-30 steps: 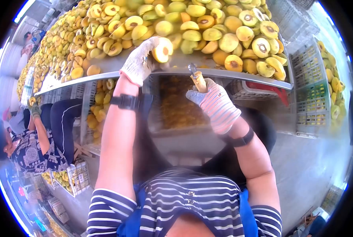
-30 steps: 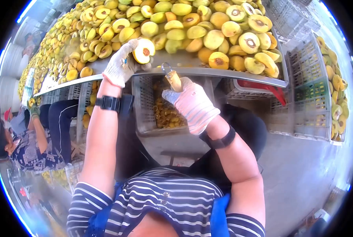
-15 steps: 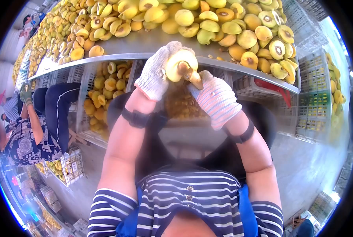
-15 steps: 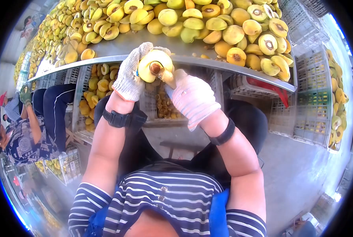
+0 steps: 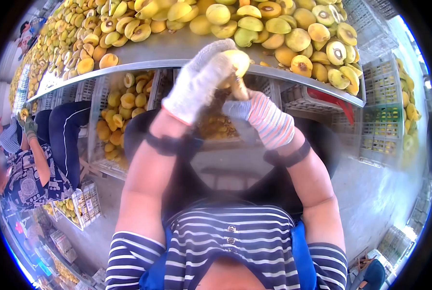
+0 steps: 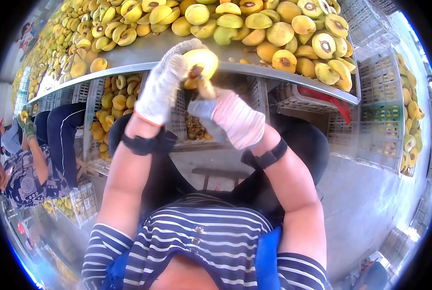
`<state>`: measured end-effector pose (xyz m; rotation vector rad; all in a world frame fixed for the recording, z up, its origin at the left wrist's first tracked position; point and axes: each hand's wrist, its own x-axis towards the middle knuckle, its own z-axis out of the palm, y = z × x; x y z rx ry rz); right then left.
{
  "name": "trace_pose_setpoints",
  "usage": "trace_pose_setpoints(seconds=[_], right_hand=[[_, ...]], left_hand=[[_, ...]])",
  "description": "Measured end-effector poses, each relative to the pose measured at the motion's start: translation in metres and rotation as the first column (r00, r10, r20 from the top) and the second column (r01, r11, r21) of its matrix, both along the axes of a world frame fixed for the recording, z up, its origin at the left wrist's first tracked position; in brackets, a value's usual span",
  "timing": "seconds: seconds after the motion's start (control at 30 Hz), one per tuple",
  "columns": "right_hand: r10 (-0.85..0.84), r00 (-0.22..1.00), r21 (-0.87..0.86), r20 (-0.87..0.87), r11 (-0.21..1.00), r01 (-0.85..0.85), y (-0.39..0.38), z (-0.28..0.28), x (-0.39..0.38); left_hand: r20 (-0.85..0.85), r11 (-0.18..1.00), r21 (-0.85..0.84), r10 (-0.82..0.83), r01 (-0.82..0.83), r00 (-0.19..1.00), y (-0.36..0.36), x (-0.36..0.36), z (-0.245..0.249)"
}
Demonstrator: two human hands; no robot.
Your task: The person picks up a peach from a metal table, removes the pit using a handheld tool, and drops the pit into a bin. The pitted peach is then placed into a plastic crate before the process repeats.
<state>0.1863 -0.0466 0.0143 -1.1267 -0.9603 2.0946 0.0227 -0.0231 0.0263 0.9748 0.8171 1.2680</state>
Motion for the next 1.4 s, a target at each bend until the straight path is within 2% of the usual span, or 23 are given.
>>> trace_pose_setpoints(seconds=[0.07,0.1,0.13,0.2,0.37,0.4,0.47,0.6,0.67,0.7,0.8,0.87,0.93,0.97,1.0,1.03,1.07,1.1,1.13,1.2,1.23,1.33,1.4], right_hand=[[0.098,0.993,-0.106,-0.068,0.989,-0.105,-0.002,0.003,-0.001],[0.117,0.991,-0.115,-0.068,0.986,-0.124,0.000,-0.009,-0.001],[0.112,0.991,-0.126,-0.067,0.985,-0.120,-0.001,-0.008,0.004],[0.205,0.959,-0.223,-0.197,0.943,-0.247,0.001,0.003,0.012],[0.250,0.955,-0.171,-0.158,0.946,-0.275,-0.005,0.003,0.018],[0.254,0.947,-0.192,-0.198,0.937,-0.291,-0.005,0.002,0.020],[0.266,0.941,-0.188,-0.211,0.933,-0.306,-0.006,-0.004,0.025],[0.295,0.927,-0.131,-0.232,0.935,-0.331,-0.014,-0.003,0.027],[0.313,0.935,-0.005,-0.167,0.948,-0.318,-0.019,0.005,0.025],[0.310,0.946,0.115,-0.099,0.948,-0.298,-0.022,0.009,0.025],[0.349,0.935,0.113,0.060,0.928,-0.354,-0.019,0.016,0.034],[0.413,0.910,0.104,0.025,0.904,-0.414,-0.015,0.013,0.052],[0.303,0.790,0.290,0.533,0.812,-0.507,-0.015,0.010,0.059],[0.307,0.536,0.150,0.786,0.746,-0.649,-0.013,0.009,0.050],[0.227,0.166,0.073,0.960,0.370,-0.926,-0.008,-0.030,0.053],[0.187,0.014,-0.053,0.982,0.349,-0.935,-0.018,-0.043,0.055],[0.226,-0.177,-0.229,0.958,0.227,-0.947,-0.018,-0.035,0.053],[0.190,-0.006,-0.104,0.982,0.509,-0.855,-0.027,-0.058,0.059],[0.192,-0.015,-0.113,0.981,0.511,-0.852,-0.031,-0.072,0.066],[0.201,-0.354,-0.404,0.914,0.352,-0.844,-0.032,-0.087,0.077],[0.173,-0.380,-0.418,0.909,0.381,-0.825,-0.032,-0.086,0.079],[0.287,-0.383,-0.468,0.878,0.350,-0.811,-0.029,-0.072,0.091],[0.162,-0.181,-0.236,0.970,0.463,-0.855,-0.037,-0.078,0.104]], left_hand=[[0.232,0.979,-0.202,0.072,-0.025,0.970,0.002,0.015,-0.009],[0.202,0.966,-0.260,0.046,0.009,0.978,0.003,0.016,-0.006],[0.204,0.963,-0.270,0.044,0.013,0.978,0.004,0.015,-0.009],[0.299,0.955,-0.188,-0.167,0.229,0.940,0.012,0.011,-0.010],[0.133,0.906,-0.209,-0.345,0.367,0.929,0.020,0.007,-0.012],[0.133,0.906,-0.209,-0.347,0.368,0.928,0.018,0.008,-0.013],[0.350,0.889,-0.196,-0.331,0.414,0.876,0.013,0.012,-0.015],[0.421,0.879,-0.294,-0.235,0.377,0.876,-0.004,0.012,-0.008],[0.643,0.894,-0.286,-0.088,0.344,0.761,-0.002,0.008,-0.019],[0.571,0.916,-0.354,0.053,0.188,0.819,-0.007,0.010,-0.020],[0.454,0.968,-0.247,0.143,-0.029,0.880,-0.019,-0.022,-0.011],[0.395,0.985,-0.173,0.090,-0.022,0.914,-0.034,-0.078,0.012],[-0.147,0.910,-0.120,0.378,-0.396,0.914,-0.048,-0.132,0.019],[-0.631,0.837,0.002,0.425,-0.547,0.649,-0.047,-0.143,0.026],[-0.912,0.772,0.193,0.368,-0.606,0.178,-0.044,-0.147,0.033],[-0.961,0.782,0.276,0.238,-0.559,-0.142,-0.035,-0.147,0.038],[-0.953,0.809,0.270,0.302,-0.522,-0.024,-0.018,-0.145,0.030],[-0.940,0.863,0.169,0.286,-0.476,0.184,-0.009,-0.108,0.050],[-0.914,0.895,0.308,0.373,-0.323,0.161,0.012,-0.089,0.046],[-0.937,0.946,0.267,0.299,-0.182,0.180,0.054,-0.044,0.051],[-0.933,0.961,0.219,0.256,-0.169,0.252,0.081,-0.028,0.046],[-0.926,0.924,0.377,0.375,0.062,0.040,0.160,-0.009,0.005],[-0.991,0.981,0.131,0.128,0.142,0.028,0.176,0.002,-0.002]])
